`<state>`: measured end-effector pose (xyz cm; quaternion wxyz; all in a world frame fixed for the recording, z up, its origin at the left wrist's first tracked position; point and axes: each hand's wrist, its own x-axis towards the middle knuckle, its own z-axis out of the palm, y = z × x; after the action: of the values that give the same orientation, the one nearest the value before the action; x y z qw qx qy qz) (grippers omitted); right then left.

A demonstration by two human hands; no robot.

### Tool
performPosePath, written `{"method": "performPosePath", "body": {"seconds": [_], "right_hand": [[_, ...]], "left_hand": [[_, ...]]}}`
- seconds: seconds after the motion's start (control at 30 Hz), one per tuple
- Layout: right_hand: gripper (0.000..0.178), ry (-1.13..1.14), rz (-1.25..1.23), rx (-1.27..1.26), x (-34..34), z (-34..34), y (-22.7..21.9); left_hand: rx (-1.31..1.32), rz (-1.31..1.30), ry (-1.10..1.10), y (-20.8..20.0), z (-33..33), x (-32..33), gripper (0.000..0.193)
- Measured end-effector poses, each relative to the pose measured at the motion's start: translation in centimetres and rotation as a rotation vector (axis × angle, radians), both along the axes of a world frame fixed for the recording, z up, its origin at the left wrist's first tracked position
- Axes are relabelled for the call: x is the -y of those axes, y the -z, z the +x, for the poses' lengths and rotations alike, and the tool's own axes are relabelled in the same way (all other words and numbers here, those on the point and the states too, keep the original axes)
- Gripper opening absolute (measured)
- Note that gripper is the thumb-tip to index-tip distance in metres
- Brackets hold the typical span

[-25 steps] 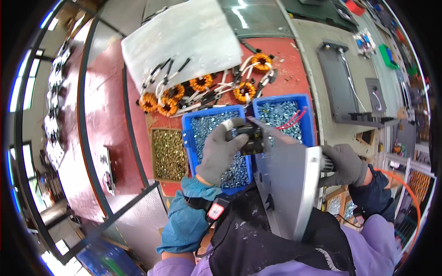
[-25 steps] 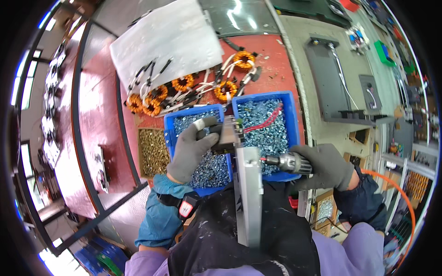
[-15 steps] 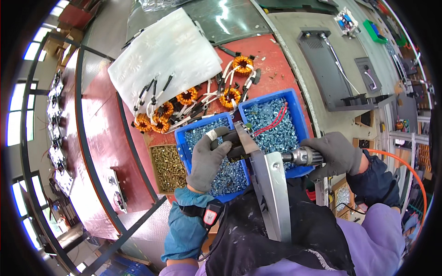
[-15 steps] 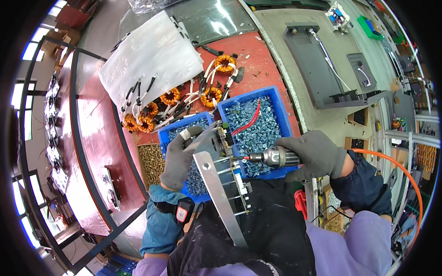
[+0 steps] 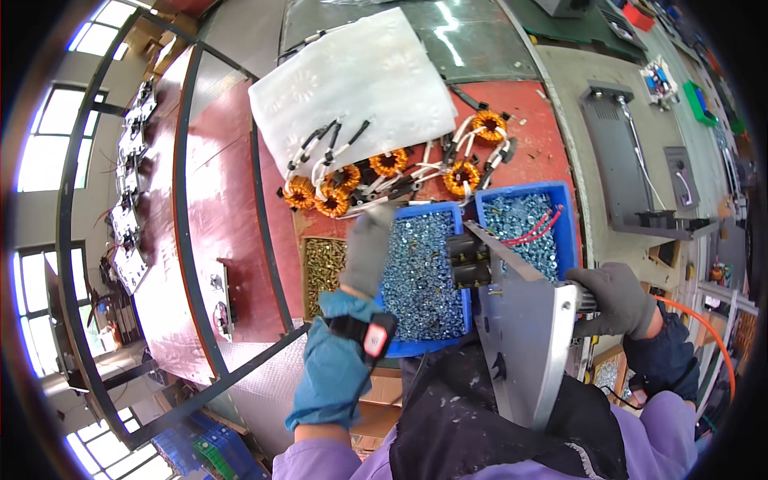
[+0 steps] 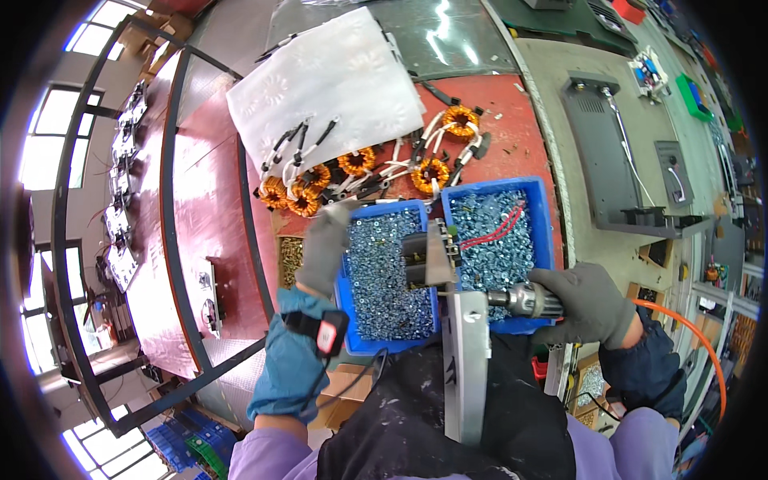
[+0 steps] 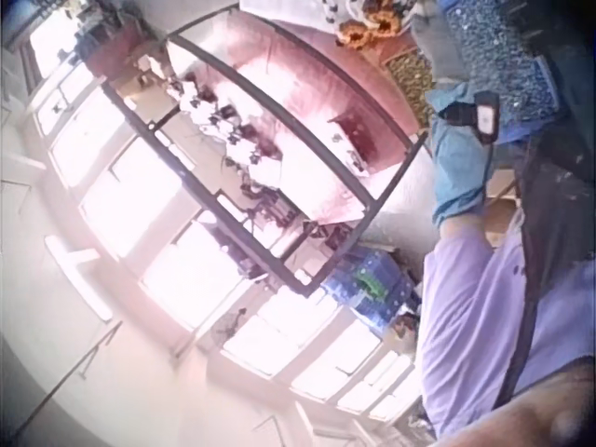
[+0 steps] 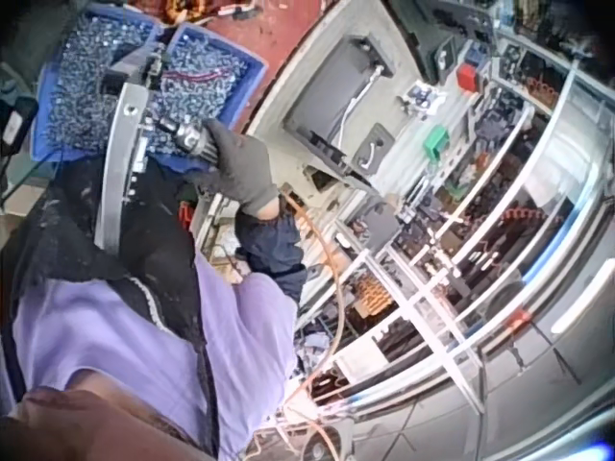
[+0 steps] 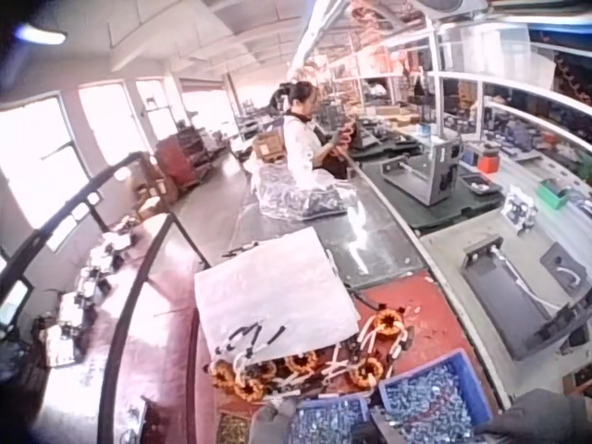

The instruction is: Assembling electrical components onto a metal baseplate using an air screwdriver in a workshop setting.

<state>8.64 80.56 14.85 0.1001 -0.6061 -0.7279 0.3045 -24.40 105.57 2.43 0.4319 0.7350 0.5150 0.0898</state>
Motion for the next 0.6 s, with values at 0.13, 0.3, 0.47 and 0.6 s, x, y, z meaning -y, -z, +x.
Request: {"method": "performPosePath", "body": {"seconds": [0.13, 0.3, 0.47, 0.6], "right_hand": [[0.084, 0.008, -0.012, 0.005, -0.5, -0.4, -0.6], [0.084, 0.029, -0.054, -0.017, -0.8, -0.8, -0.7], [0.083, 0.055, -0.008, -0.042, -0.3, -0.7, -0.1], [0.083, 0.062, -0.013, -0.067, -0.3, -0.7, 0.1]], "left_hand": [[-0.233, 0.074, -0.741, 4.8, -6.0, -7.7, 0.037], [0.033, -0.147, -0.655, 11.8, -10.1, -11.3, 0.038], [-0.151, -0.323, -0.612, 11.9, -10.7, -13.3, 0.04], [-0.022, -0.138, -0.586, 11.3, -10.4, -12.5, 0.05]]}}
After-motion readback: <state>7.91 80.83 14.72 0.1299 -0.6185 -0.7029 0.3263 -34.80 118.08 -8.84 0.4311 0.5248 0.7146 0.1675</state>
